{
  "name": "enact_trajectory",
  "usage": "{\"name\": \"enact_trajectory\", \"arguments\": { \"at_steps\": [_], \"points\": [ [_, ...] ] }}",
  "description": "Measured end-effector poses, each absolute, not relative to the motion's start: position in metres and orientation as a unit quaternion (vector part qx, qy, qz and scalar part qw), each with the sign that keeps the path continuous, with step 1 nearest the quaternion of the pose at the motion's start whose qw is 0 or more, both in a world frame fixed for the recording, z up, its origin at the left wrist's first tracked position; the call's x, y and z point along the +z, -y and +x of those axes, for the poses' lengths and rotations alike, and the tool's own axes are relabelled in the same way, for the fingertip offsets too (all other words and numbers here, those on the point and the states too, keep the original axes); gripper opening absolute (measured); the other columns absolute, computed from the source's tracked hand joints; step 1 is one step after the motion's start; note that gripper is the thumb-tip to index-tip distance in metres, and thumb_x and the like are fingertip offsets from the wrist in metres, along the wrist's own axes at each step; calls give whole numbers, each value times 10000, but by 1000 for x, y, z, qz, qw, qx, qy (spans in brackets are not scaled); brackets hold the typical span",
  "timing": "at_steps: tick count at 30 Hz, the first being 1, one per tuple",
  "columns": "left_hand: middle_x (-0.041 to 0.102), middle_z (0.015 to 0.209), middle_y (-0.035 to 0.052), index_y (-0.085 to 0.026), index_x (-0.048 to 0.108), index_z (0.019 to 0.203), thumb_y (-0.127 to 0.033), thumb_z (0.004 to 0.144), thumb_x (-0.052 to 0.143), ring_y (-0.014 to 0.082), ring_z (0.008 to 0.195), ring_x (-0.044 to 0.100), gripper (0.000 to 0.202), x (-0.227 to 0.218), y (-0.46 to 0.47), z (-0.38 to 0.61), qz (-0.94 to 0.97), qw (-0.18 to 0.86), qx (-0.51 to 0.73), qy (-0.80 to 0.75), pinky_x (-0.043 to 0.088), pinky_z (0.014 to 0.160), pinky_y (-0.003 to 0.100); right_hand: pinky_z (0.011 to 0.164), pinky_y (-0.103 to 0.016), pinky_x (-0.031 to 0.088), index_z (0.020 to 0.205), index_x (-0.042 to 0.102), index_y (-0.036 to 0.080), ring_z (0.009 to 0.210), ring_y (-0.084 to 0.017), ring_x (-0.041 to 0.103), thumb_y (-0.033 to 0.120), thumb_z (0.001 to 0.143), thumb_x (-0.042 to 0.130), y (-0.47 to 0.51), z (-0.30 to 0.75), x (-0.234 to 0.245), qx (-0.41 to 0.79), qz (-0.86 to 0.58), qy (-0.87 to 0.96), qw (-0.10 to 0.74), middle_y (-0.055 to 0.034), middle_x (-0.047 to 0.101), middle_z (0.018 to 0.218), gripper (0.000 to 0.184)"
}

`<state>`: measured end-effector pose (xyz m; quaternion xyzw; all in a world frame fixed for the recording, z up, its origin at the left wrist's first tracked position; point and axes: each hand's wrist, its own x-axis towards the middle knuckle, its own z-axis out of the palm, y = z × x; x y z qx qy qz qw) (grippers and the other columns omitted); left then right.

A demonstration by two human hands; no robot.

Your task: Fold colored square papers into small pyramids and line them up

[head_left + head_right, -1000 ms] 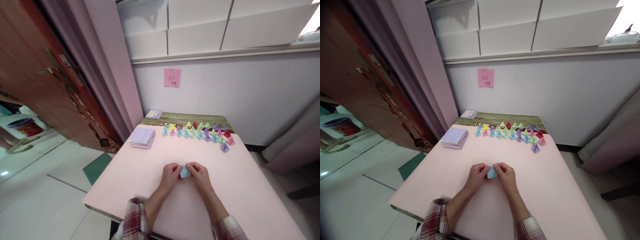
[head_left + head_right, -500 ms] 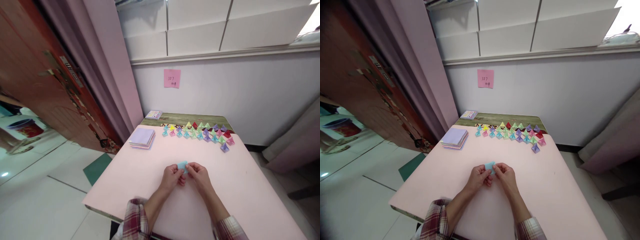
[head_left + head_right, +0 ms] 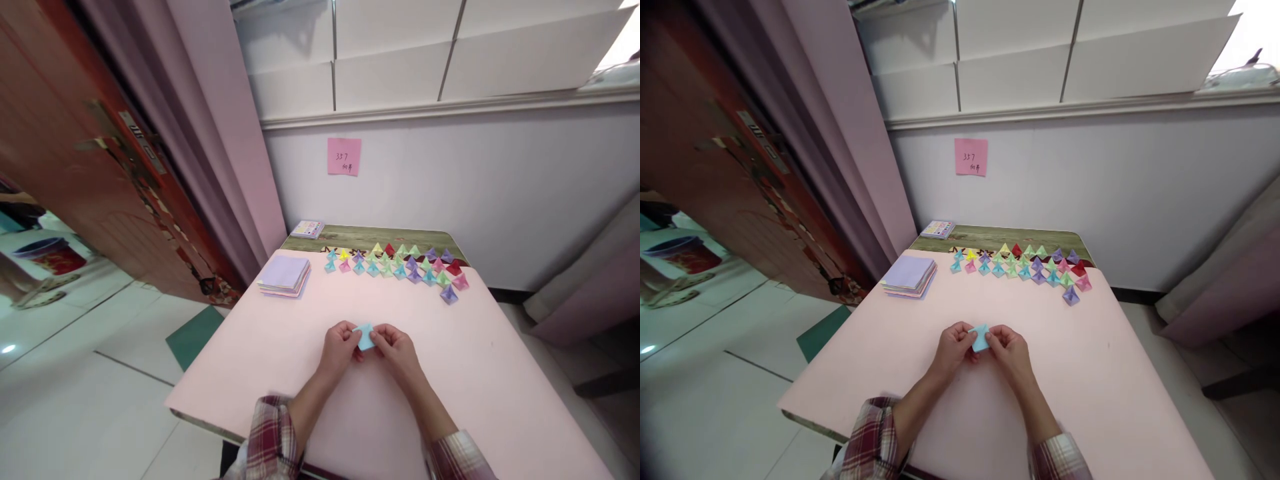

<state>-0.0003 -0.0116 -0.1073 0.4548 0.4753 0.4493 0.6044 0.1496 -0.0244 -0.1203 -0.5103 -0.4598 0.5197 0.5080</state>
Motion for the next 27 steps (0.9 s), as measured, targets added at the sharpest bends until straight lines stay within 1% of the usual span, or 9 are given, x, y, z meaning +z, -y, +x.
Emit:
{"name": "enact_trajectory", "arguments": {
  "at_steps": [2,4,7,9,11,14,17,21,27],
  "points": [
    [576,468,-63,-176,539,950,-349,748,650,126,360,537,288,-108,12,2,447,591,470,-480,428,362,206,487,-239,381,950,603,198,488,-131,480,466,743,685,24,148,-123,496,-518,458,525,42,553,547,349],
    [570,463,-72,-184,524,1046,-321,766,616,129,353,530,326,-108,12,4,445,585,481,-478,415,347,202,540,-262,439,971,587,213,546,-155,541,456,762,662,24,147,-122,497,-503,459,538,22,599,614,329],
    [565,454,-50,-166,577,936,-311,790,565,131,364,538,206,-107,9,7,449,592,479,-467,432,361,211,647,-295,492,878,609,212,676,-186,603,425,783,630,24,147,-118,521,-460,470,545,-18,648,745,233],
    [589,489,-28,-159,596,870,-309,796,558,139,415,575,172,-107,8,7,446,600,479,-460,486,422,238,717,-317,503,900,624,211,763,-207,622,383,773,641,25,148,-115,531,-442,472,548,-35,668,818,215],
    [628,560,-6,-156,607,879,-310,799,567,152,495,618,178,-106,7,6,443,608,481,-450,535,508,274,749,-332,505,962,626,211,812,-222,632,340,750,666,25,149,-112,542,-435,465,549,-43,683,855,251],
    [667,678,28,-149,618,922,-324,812,571,165,595,650,212,-106,8,3,452,618,481,-427,557,603,308,773,-344,506,990,630,207,836,-232,644,308,730,691,26,149,-109,553,-436,450,550,-53,700,872,286],
    [674,742,42,-147,616,970,-329,828,557,168,638,654,238,-106,9,-1,470,623,478,-402,550,641,316,793,-343,500,973,635,207,849,-231,643,310,735,684,26,148,-107,549,-442,442,555,-52,701,875,264],
    [669,765,40,-148,596,1003,-275,799,588,170,668,650,241,-108,9,-3,495,628,472,-373,536,658,314,770,-321,495,967,626,209,823,-214,634,282,740,669,25,147,-109,550,-442,436,559,-37,686,855,242],
    [667,759,30,-152,590,966,-244,798,603,149,659,630,192,-106,10,-2,507,614,474,-377,515,668,298,718,-293,479,927,612,211,735,-181,612,226,731,636,24,144,-117,539,-455,426,566,-7,668,785,198]
  ]
}}
